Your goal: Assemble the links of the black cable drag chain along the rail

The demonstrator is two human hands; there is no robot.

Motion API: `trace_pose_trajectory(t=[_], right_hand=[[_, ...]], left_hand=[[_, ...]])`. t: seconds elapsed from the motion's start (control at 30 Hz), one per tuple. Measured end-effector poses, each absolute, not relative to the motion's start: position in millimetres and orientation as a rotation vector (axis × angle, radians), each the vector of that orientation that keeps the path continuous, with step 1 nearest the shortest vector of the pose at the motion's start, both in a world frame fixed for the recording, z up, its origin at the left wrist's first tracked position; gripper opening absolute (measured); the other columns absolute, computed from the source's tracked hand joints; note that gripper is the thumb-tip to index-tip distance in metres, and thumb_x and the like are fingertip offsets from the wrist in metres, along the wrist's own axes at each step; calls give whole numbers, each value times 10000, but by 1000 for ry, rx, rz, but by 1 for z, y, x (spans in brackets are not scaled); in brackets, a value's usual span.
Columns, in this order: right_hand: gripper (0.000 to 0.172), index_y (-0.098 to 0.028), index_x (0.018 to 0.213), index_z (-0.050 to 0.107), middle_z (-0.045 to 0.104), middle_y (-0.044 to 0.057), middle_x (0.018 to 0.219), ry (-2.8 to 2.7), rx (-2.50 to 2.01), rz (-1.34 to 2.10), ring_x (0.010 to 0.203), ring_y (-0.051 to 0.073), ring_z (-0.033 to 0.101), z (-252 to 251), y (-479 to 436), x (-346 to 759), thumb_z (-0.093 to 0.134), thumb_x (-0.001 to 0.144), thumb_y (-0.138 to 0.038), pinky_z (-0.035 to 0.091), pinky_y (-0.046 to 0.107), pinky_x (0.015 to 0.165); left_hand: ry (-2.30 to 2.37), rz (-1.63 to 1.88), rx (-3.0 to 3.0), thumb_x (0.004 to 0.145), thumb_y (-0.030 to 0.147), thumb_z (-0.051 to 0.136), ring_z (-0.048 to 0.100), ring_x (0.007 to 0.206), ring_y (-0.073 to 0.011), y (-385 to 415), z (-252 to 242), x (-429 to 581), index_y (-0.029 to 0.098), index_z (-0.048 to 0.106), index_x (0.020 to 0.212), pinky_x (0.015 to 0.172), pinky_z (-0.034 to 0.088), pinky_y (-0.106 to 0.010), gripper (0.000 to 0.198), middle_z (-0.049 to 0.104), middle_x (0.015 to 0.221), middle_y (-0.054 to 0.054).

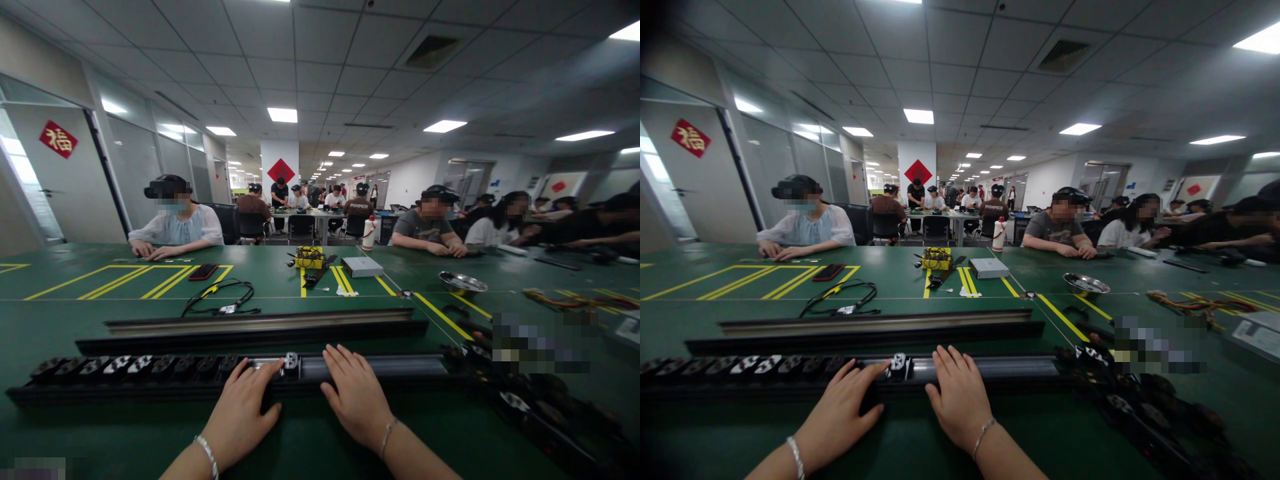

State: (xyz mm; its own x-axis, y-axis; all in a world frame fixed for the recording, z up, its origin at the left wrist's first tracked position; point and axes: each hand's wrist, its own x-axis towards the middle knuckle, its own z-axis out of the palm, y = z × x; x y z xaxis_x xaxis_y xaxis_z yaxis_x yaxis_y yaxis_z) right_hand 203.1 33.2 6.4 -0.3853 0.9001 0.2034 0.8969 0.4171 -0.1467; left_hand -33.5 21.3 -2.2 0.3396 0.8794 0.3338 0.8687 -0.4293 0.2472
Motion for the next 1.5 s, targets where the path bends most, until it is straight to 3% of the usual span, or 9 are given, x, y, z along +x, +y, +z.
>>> trace_pose_trajectory(t=[0.63, 0.9, 1.03, 1.5], right_hand=[[530, -221, 1340, 335, 314, 22, 1403, -2409, -1554, 48, 1279, 215, 248, 6, 33, 203, 247, 881, -471, 162, 383, 1033], [531, -222, 1340, 333, 319, 14, 1401, -2401, -1551, 33, 1281, 200, 245, 6, 33, 203, 241, 883, -478, 155, 373, 1038], [529, -229, 1341, 329, 319, 4, 1401, -2400, -1539, 32, 1280, 195, 246, 6, 32, 204, 242, 883, -479, 152, 367, 1039], [533, -224, 1345, 322, 318, 14, 1402, -2409, -1534, 14, 1275, 206, 257, 3, 34, 204, 252, 881, -476, 163, 374, 1031]], left_hand=[[1658, 677, 2569, 704, 290, 529, 538, 1034, -197, 22, -2, -34, 307, 369, 1246, 1056, 201, -471, 566, 572, 1186, 3], [1661, 683, 2617, 729, 273, 503, 510, 1085, -207, 18, -6, -30, 273, 329, 1283, 1073, 152, -486, 581, 566, 1201, -24], [1642, 706, 2625, 735, 264, 496, 502, 1106, -206, 16, -9, -29, 254, 305, 1302, 1065, 207, -460, 598, 557, 1215, -34], [1648, 732, 2603, 754, 253, 474, 569, 986, -187, 21, -5, -28, 282, 366, 1259, 1069, 168, -507, 517, 634, 1073, -1]])
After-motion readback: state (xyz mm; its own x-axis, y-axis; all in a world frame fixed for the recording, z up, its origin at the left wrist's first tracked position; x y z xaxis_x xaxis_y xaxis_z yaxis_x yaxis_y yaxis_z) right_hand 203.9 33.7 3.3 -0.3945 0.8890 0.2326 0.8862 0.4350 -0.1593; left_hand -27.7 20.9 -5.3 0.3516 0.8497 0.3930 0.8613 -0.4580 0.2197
